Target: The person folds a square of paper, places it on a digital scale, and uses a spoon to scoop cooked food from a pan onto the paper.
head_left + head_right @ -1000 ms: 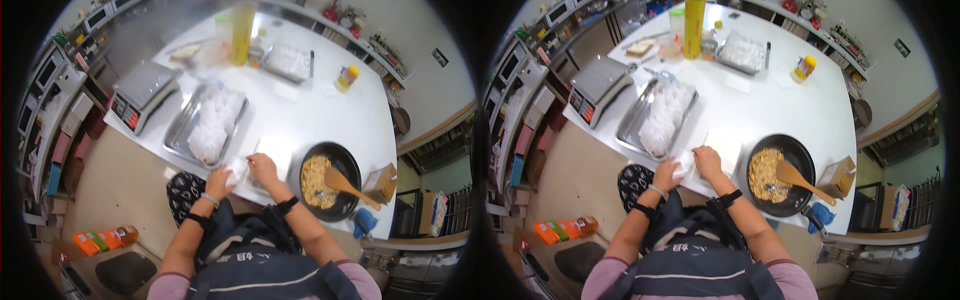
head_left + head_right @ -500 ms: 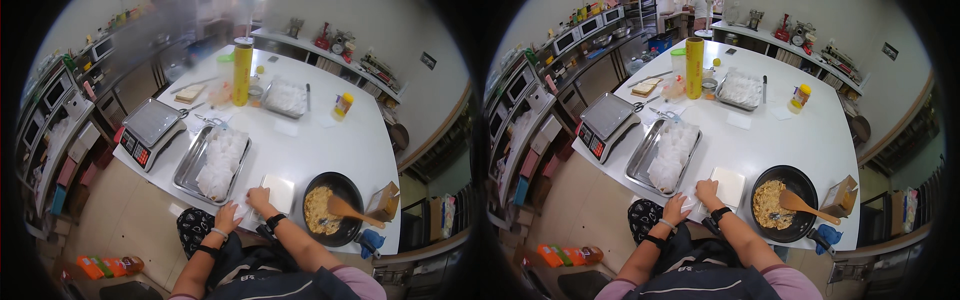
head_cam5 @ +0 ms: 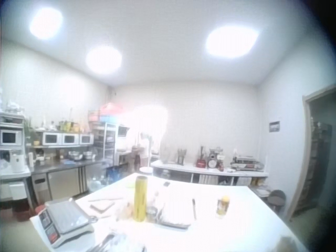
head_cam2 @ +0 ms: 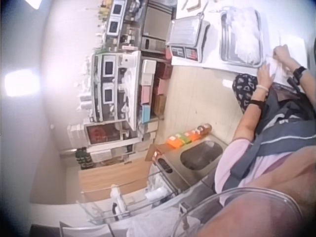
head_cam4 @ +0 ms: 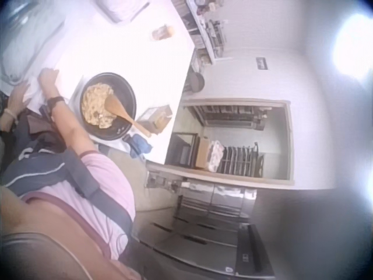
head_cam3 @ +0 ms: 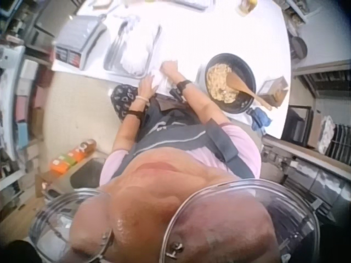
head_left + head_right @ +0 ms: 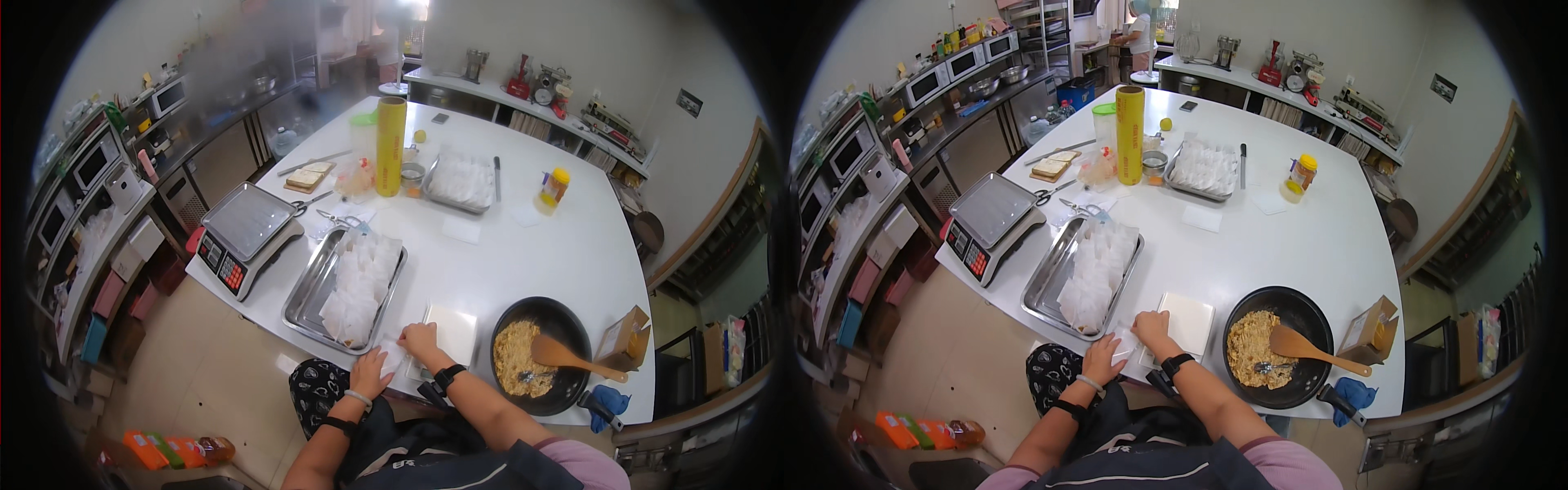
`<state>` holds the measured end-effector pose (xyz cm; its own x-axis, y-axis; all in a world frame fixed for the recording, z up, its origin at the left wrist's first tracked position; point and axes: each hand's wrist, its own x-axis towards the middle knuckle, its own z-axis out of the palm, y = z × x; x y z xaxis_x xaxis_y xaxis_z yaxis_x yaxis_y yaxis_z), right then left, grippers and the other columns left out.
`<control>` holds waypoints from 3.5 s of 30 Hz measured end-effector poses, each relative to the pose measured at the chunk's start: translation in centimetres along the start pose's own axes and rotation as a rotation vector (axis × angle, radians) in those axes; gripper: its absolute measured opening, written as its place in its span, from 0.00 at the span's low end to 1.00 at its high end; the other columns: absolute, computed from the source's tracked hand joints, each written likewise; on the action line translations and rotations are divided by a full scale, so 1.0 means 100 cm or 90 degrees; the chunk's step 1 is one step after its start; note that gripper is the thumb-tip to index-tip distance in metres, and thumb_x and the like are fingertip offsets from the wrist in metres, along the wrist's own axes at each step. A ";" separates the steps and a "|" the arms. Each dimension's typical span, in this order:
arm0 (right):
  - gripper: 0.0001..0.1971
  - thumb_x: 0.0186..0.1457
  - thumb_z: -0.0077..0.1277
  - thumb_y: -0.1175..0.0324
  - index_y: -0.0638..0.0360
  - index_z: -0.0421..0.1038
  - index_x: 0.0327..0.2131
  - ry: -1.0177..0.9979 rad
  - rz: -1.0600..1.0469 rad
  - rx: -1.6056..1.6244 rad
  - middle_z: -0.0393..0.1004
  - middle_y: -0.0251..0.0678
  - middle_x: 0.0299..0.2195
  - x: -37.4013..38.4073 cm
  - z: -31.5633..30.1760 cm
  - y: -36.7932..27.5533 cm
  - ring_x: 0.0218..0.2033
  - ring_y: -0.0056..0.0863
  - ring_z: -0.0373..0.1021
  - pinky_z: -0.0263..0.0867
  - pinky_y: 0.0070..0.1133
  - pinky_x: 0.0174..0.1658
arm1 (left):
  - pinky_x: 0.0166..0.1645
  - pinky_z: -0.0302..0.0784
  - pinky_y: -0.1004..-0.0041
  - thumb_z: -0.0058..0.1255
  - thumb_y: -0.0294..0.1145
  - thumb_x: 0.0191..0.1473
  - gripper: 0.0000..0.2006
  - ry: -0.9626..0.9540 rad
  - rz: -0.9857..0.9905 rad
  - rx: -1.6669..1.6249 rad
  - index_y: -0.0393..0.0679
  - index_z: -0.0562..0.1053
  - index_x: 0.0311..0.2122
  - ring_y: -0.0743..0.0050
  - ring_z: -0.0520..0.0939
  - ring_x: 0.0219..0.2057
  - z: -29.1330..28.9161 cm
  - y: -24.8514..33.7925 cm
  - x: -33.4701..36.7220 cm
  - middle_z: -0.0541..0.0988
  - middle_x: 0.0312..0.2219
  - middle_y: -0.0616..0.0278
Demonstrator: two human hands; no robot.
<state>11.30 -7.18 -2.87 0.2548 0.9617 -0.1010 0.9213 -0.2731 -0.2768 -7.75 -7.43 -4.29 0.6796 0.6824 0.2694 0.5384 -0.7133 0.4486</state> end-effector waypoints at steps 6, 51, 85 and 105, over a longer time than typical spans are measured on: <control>0.08 0.43 0.55 0.56 0.45 0.78 0.23 0.043 -0.005 -0.029 0.76 0.29 0.23 0.004 0.012 0.005 0.32 0.29 0.71 0.53 0.32 0.38 | 0.50 0.66 0.62 0.59 0.37 0.39 0.25 0.011 0.024 0.007 0.46 0.69 0.46 0.58 0.70 0.47 0.005 -0.002 0.001 0.68 0.49 0.58; 0.09 0.49 0.53 0.66 0.61 0.74 0.30 0.356 0.140 0.534 0.75 0.38 0.20 -0.124 -0.047 0.011 0.21 0.27 0.72 0.67 0.21 0.26 | 0.35 0.69 0.82 0.49 0.36 0.55 0.13 -0.097 -0.405 -0.962 0.35 0.74 0.36 0.84 0.74 0.29 -0.024 0.073 0.007 0.77 0.28 0.66; 0.18 0.46 0.56 0.54 0.60 0.74 0.33 0.147 0.007 0.393 0.76 0.38 0.24 -0.171 -0.064 -0.009 0.25 0.30 0.74 0.69 0.20 0.29 | 0.26 0.72 0.75 0.56 0.30 0.43 0.07 -0.086 -0.200 -0.480 0.37 0.76 0.25 0.73 0.79 0.20 -0.013 0.083 -0.029 0.78 0.20 0.56; 0.16 0.56 0.41 0.70 0.58 0.61 0.48 0.642 -1.082 0.480 0.63 0.35 0.46 -0.264 -0.302 -0.067 0.50 0.27 0.58 0.54 0.27 0.52 | 0.25 0.72 0.76 0.59 0.36 0.43 0.11 -0.058 -0.200 -0.435 0.37 0.75 0.22 0.73 0.77 0.18 -0.017 0.100 -0.025 0.76 0.16 0.57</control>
<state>7.32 -30.08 30.55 -0.2303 -0.1762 0.9570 0.1633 0.9625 0.2165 -4.92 -15.96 0.96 0.5999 0.7999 -0.0172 0.3051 -0.2088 0.9291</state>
